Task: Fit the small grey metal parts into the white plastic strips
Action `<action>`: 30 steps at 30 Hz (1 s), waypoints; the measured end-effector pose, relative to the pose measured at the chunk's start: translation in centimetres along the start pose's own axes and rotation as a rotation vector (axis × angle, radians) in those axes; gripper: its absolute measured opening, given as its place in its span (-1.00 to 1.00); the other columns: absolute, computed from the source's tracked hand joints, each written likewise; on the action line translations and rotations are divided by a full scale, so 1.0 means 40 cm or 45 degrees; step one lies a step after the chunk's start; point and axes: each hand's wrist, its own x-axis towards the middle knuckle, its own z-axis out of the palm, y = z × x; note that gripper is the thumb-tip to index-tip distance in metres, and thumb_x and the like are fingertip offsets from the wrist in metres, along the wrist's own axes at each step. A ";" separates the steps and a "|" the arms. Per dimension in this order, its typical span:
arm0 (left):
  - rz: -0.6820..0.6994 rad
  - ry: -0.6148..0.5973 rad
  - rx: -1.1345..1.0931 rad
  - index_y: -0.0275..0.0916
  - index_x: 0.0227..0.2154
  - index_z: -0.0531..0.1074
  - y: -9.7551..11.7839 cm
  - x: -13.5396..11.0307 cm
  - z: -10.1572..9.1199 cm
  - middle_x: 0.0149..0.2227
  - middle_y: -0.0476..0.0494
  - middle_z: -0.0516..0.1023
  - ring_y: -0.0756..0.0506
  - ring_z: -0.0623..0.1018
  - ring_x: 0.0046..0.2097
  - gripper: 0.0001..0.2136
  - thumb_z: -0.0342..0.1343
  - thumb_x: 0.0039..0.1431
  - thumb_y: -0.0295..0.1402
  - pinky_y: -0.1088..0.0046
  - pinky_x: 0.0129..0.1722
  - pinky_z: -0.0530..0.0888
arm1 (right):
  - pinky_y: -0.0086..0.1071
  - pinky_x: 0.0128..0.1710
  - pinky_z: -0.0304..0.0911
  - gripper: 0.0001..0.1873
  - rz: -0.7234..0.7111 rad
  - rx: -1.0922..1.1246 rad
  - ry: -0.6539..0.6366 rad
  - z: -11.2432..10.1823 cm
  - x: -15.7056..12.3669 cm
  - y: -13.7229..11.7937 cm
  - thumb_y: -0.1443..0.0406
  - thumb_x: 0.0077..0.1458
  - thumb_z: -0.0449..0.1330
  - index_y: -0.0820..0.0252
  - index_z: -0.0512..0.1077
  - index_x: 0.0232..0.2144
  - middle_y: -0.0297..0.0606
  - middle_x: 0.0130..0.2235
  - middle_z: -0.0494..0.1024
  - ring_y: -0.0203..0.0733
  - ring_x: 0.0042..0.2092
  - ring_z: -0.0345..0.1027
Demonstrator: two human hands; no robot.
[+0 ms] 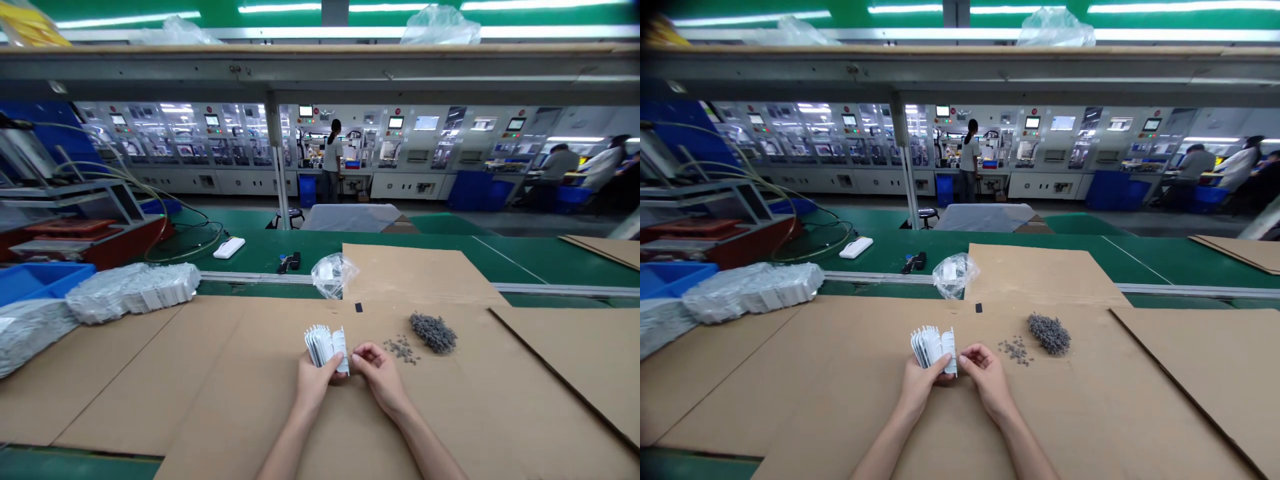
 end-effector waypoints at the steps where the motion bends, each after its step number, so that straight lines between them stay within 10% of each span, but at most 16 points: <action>1: 0.012 0.000 0.021 -0.41 -0.48 0.39 -0.002 0.001 0.000 -0.55 -0.13 0.51 -0.07 0.49 -0.57 -0.69 0.23 -0.29 -0.28 0.43 -0.58 0.49 | -0.45 -0.32 0.17 -0.83 -0.005 -0.013 -0.003 0.000 0.000 0.001 0.28 -0.20 0.25 0.20 0.34 -0.49 -0.35 -0.45 0.40 -0.30 -0.36 0.26; 30: 0.005 -0.038 -0.003 -0.41 -0.45 0.38 0.002 -0.007 0.006 -0.51 -0.16 0.51 -0.11 0.51 -0.54 -0.69 0.23 -0.27 -0.29 0.35 -0.55 0.51 | -0.46 -0.33 0.15 -0.88 -0.120 -0.147 0.003 0.002 -0.004 -0.005 0.28 -0.13 0.19 0.18 0.34 -0.46 -0.34 -0.44 0.37 -0.28 -0.35 0.23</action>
